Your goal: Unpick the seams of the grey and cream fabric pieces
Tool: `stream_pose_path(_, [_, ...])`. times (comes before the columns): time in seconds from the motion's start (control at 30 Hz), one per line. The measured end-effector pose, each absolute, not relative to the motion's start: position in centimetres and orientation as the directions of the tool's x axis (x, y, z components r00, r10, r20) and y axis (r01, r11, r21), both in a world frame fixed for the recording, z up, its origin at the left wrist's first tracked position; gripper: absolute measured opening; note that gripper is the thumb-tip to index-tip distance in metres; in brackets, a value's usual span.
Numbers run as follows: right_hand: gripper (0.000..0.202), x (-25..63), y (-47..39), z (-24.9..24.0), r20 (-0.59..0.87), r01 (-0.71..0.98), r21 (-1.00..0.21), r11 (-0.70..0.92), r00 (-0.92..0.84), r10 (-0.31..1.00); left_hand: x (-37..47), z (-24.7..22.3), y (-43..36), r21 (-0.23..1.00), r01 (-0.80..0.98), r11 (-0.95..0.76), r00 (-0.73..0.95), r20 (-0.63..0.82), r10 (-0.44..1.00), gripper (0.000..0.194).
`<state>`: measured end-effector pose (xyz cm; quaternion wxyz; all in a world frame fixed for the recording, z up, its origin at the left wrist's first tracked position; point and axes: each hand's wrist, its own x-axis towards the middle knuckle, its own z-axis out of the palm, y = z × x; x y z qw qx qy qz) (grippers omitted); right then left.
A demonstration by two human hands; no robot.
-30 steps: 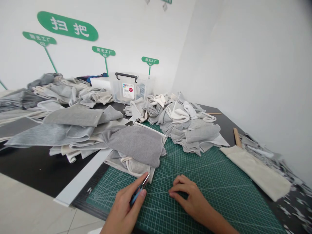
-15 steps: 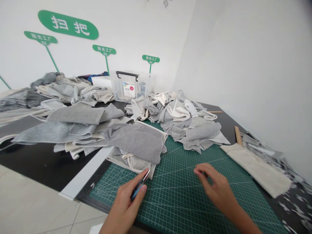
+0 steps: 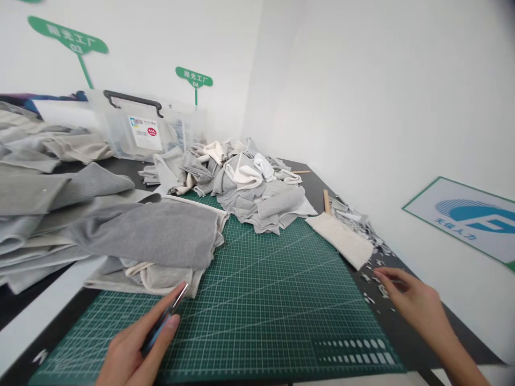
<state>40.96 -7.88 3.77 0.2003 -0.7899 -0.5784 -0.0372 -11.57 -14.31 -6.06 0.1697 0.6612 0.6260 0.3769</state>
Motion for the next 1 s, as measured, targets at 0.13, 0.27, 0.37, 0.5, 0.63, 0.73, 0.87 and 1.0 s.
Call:
stream_pose_path(0.13, [0.037, 43.5, -7.9, 2.6, 0.270, 0.927, -0.254, -0.275, 0.341, 0.900, -11.4, -6.1, -14.3, 0.683, 0.710, -0.172, -0.075, 0.317, 0.946, 0.046])
stream_pose_path(0.27, [0.034, 45.8, -7.4, 1.5, 0.252, 0.953, -0.205, -0.223, 0.271, 0.929, -11.1, -5.6, -14.3, 0.673, 0.724, -0.152, -0.088, 0.309, 0.947, 0.047])
stream_pose_path(0.37, [0.032, 47.1, -7.0, 1.0, 0.242, 0.958, -0.190, -0.212, 0.256, 0.936, -11.1, -5.3, -14.3, 0.670, 0.727, -0.148, -0.100, 0.317, 0.943, 0.047])
stream_pose_path(0.5, [0.033, 47.4, -7.2, 1.2, 0.249, 0.982, -0.112, -0.150, 0.174, 0.953, -11.2, -5.5, -14.2, 0.675, 0.722, -0.154, -0.101, 0.323, 0.941, 0.048])
stream_pose_path(0.63, [0.034, 46.1, -8.0, 2.2, 0.292, 0.977, -0.087, -0.193, 0.210, 0.933, -11.5, -5.7, -14.1, 0.672, 0.716, -0.188, -0.073, 0.340, 0.938, 0.049])
stream_pose_path(0.73, [0.029, 45.0, -8.3, 3.0, 0.305, 0.964, -0.150, -0.219, 0.256, 0.917, -11.5, -5.6, -14.2, 0.670, 0.724, -0.165, -0.083, 0.322, 0.943, 0.050])
stream_pose_path(0.87, [0.021, 44.7, -7.8, 3.5, 0.311, 0.962, -0.183, -0.205, 0.254, 0.916, -11.2, -5.3, -14.3, 0.672, 0.728, -0.139, -0.103, 0.307, 0.946, 0.050])
stream_pose_path(1.0, [0.020, 44.7, -7.5, 3.4, 0.336, 0.970, -0.140, -0.197, 0.234, 0.912, -11.1, -5.2, -14.4, 0.676, 0.720, -0.154, -0.090, 0.311, 0.946, 0.048])
